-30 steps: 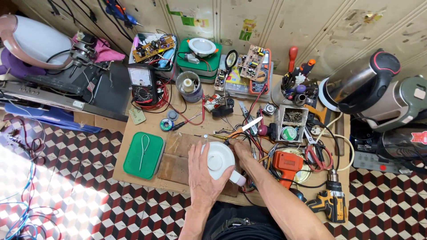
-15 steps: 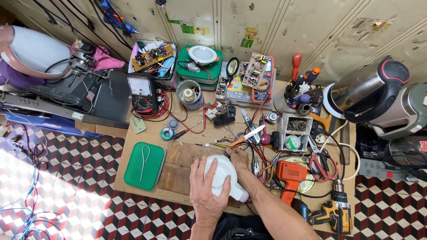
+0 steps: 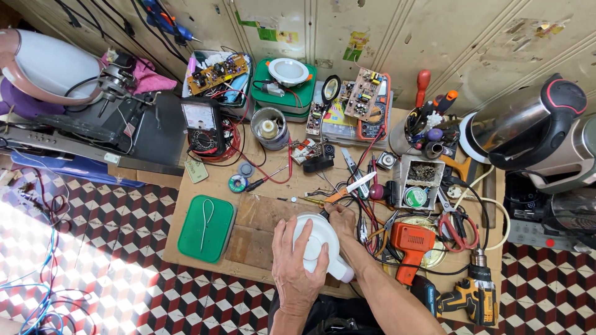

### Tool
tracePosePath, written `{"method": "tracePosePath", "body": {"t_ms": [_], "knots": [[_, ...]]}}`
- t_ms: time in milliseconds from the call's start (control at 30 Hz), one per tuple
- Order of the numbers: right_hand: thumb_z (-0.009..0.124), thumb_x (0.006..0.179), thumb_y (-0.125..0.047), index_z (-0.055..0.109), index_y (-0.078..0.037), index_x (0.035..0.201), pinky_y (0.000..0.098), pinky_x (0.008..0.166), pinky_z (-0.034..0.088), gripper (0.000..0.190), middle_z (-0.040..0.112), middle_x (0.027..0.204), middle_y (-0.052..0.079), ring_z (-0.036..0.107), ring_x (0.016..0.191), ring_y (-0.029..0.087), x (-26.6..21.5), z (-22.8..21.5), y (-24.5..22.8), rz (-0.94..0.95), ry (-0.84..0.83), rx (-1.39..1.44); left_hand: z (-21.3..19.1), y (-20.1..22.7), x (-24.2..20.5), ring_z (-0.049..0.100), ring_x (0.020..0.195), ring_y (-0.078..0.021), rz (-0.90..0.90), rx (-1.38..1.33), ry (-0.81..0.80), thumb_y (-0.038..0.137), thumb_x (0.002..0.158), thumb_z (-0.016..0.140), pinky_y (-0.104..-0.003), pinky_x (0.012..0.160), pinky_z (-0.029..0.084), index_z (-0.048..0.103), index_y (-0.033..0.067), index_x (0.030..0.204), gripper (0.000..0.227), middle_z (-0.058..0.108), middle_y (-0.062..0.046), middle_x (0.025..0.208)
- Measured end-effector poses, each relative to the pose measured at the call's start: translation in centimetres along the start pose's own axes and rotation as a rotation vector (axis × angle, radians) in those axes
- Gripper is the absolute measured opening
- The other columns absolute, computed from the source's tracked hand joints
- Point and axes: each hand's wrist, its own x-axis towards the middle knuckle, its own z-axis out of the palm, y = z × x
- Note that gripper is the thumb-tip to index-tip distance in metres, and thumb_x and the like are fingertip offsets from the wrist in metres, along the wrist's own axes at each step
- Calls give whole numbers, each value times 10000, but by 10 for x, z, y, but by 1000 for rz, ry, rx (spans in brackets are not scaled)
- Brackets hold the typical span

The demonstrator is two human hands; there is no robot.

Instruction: Inspecting and cleaning the interior of an electric kettle at a repair workbench.

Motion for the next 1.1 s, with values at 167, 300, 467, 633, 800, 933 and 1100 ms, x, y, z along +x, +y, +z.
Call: {"method": "tracePosePath", "body": {"t_ms": [167,300,467,633,800,933,1100], "knots": [[752,874,-263,774,8,867,373,593,517,272,726,764,113,626,633,185,39,-2,17,-16,-161,-19,0,-1,1,461,1340,-458,-3,-25,-27,210,784,800,-522,1039,458,640,78,1315,571,533,-181,1423],[700,913,-295,748,21,894,361,598,525,320,729,770,126,664,640,199,-7,-3,-7,0,-49,51,-2,-1,1,465,1344,-455,1,-42,3,209,803,797,-518,1051,462,639,78,1320,556,536,-178,1420],[712,913,-301,747,23,922,366,631,526,326,742,801,136,667,661,221,0,1,0,-62,62,61,-4,-4,-1,455,1353,-460,1,-38,-4,206,810,796,-521,1053,457,635,71,1323,554,525,-195,1429],[772,855,-313,751,18,974,407,848,491,352,691,869,170,657,846,284,72,11,51,-168,156,-211,-2,-5,-2,452,1349,-456,22,-74,-13,220,813,792,-513,1065,453,631,76,1330,561,528,-194,1431],[613,971,-363,707,69,960,472,776,506,442,688,838,217,665,813,360,79,-30,-30,-175,241,72,-1,-2,-2,458,1348,-450,25,-51,15,222,813,782,-509,1064,456,642,95,1316,538,535,-181,1427],[526,1039,-472,714,57,978,419,815,460,564,666,828,177,629,842,300,48,-61,-74,-336,59,-393,-1,-1,0,454,1347,-453,26,-35,28,227,838,775,-514,1068,451,627,90,1338,539,529,-187,1435],[500,1007,-453,710,2,1094,337,890,494,508,745,992,78,664,953,178,-100,-113,-67,-502,-224,-140,-1,-3,-3,449,1360,-450,37,-63,38,234,836,786,-512,1089,443,605,70,1334,555,524,-192,1439]]}}
